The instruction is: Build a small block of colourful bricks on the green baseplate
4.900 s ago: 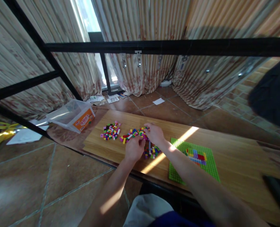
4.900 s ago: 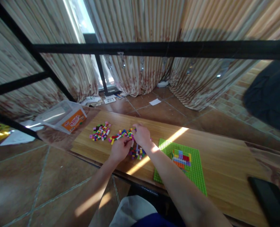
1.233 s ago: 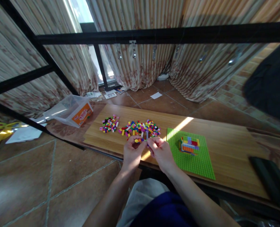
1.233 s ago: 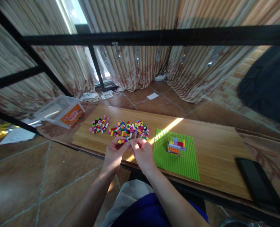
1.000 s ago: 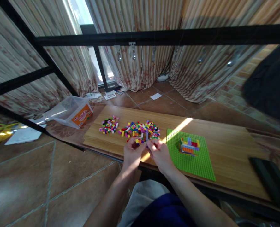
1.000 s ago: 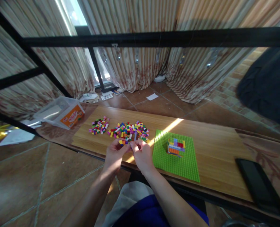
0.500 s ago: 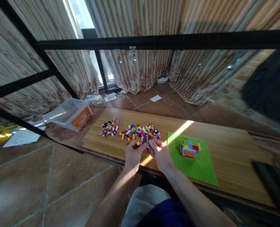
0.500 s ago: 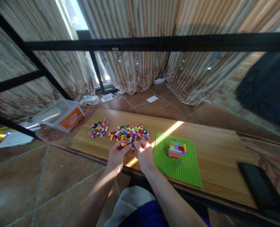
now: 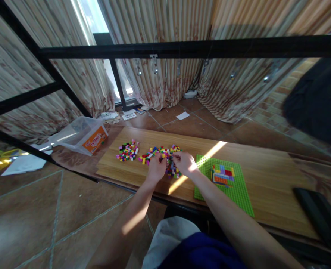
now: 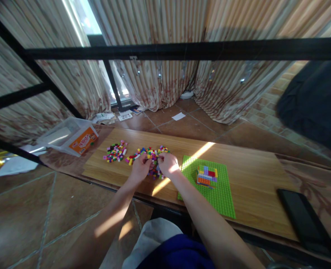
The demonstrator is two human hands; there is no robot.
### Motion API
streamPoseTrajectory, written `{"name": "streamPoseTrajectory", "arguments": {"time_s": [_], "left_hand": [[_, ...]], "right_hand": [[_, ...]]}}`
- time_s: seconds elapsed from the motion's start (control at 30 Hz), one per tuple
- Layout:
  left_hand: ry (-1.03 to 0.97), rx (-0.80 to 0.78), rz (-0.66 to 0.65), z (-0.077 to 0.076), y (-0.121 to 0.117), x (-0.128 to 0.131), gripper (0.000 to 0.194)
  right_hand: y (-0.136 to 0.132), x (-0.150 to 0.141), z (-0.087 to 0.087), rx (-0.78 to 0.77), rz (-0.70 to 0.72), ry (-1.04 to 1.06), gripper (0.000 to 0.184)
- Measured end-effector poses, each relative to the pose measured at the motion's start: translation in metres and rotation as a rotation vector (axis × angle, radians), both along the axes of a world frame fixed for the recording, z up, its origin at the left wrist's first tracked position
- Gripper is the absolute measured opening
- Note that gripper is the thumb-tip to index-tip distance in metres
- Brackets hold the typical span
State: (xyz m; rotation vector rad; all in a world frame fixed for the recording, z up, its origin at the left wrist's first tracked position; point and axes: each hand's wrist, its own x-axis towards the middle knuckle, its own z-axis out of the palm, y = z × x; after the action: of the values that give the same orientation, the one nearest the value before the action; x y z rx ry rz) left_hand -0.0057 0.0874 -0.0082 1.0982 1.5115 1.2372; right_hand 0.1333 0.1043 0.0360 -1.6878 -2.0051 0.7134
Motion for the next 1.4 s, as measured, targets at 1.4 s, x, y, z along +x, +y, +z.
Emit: {"name": "streamPoseTrajectory", "arguments": {"time_s": [1.4], "left_hand": [[-0.481,-0.083,-0.070,0.037,-0.035,0.020,0.034]], "right_hand": [[-0.031,-0.002,-0.016,-0.483,-0.254,1.237,0.032]]}}
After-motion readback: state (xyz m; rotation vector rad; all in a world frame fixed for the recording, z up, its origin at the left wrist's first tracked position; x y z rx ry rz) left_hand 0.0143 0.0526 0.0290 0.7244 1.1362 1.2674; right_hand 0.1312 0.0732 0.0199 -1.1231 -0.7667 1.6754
